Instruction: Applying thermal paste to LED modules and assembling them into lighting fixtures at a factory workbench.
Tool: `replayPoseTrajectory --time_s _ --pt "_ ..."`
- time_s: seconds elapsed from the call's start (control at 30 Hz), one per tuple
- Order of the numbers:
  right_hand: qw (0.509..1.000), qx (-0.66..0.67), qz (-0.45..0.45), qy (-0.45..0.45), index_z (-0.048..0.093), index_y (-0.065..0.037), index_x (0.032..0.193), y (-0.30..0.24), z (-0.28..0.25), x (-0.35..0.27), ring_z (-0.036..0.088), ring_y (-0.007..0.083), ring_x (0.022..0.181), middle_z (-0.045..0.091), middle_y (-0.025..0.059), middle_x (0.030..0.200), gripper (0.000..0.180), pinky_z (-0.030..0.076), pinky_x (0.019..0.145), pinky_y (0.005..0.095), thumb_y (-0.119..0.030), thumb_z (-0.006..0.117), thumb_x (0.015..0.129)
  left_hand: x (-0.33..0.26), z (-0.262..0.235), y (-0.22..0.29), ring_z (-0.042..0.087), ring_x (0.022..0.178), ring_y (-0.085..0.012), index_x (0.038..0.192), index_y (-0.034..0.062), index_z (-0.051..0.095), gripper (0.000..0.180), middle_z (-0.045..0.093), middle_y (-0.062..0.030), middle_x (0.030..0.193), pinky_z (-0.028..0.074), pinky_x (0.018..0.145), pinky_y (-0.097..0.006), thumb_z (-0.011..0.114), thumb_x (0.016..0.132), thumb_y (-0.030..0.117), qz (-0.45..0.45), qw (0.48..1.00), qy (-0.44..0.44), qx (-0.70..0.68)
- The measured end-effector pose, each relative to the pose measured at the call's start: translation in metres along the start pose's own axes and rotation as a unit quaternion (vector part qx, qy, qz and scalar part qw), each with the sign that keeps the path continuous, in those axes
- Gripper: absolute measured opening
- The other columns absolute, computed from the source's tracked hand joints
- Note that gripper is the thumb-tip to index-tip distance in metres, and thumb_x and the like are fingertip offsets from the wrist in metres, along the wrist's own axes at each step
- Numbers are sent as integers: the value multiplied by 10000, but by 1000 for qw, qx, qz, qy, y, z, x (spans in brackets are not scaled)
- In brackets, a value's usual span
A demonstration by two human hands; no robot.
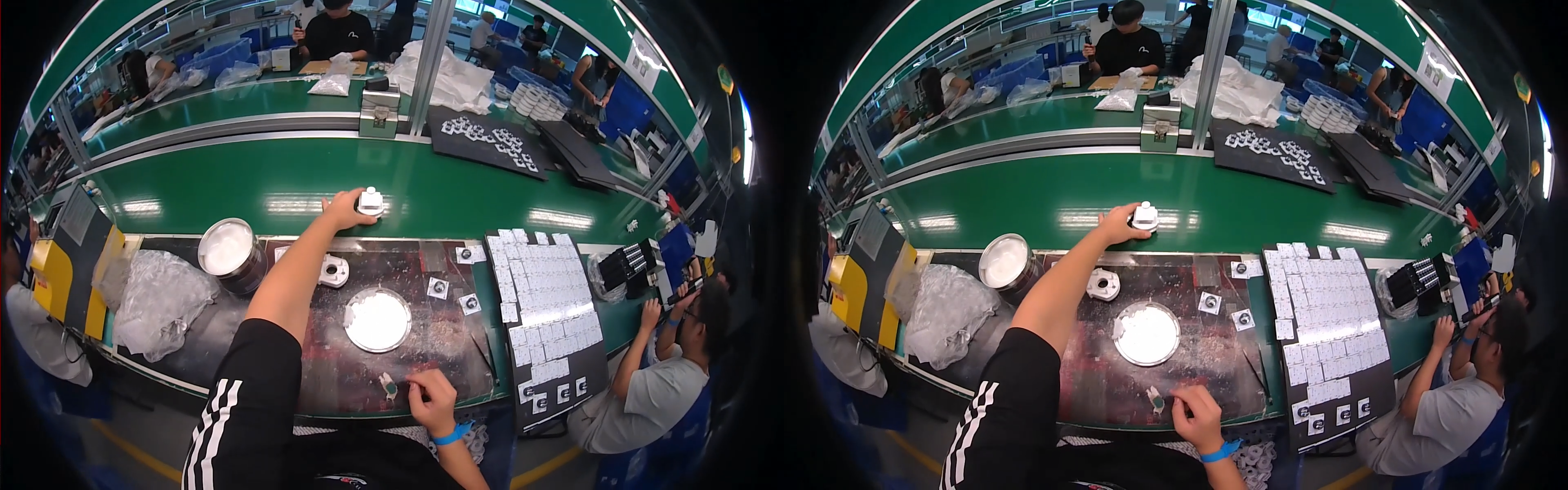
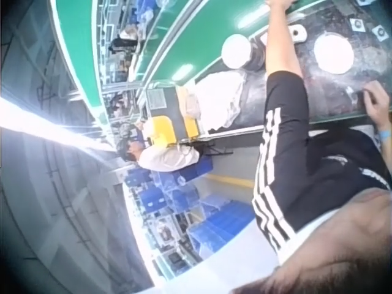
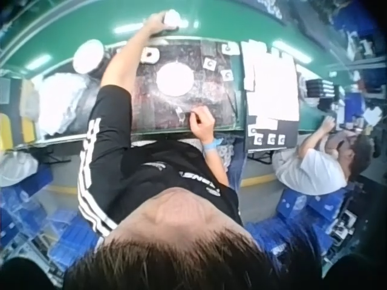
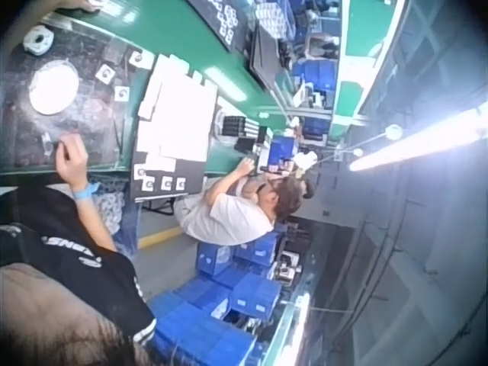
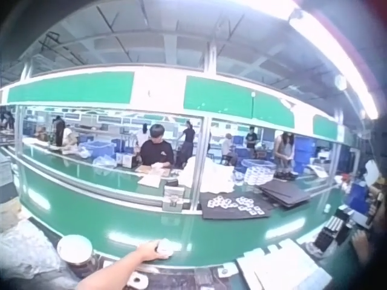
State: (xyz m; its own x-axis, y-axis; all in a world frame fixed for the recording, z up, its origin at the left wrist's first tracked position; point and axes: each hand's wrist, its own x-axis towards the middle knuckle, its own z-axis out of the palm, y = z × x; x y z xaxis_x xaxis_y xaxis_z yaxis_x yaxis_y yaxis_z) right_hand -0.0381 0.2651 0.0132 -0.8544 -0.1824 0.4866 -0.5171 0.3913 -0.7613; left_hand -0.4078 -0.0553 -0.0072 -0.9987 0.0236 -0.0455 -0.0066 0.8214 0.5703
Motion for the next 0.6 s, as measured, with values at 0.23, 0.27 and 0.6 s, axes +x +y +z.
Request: replayPoseTrajectory --time_s 0.23,0.27,0.6 --pt "999 23 22 6 734 -8 965 1 0 -1 619 202 672 659 106 842 132 478 572 284 64 671 874 -53 -35 30 505 1352 -405 1515 99 479 836 574 -199 1448 409 1141 -495 851 813 358 105 978 180 18" --pt "999 26 23 7 734 -8 965 1 1 -1 619 202 672 659 106 842 132 478 572 284 64 671 874 -68 -49 35 498 1368 -401 1516 94 484 821 564 -204 1463 408 1152 -481 847 811 308 145 986 82 22" --pt "1000 27 0 -12 717 -11 989 -4 -2 -2 626 253 671 654 120 867 141 500 586 326 63 683 875 -178 -57 24 613 1273 -376 1375 56 624 714 653 -201 1368 491 1095 -434 875 720 193 192 959 -135 158"
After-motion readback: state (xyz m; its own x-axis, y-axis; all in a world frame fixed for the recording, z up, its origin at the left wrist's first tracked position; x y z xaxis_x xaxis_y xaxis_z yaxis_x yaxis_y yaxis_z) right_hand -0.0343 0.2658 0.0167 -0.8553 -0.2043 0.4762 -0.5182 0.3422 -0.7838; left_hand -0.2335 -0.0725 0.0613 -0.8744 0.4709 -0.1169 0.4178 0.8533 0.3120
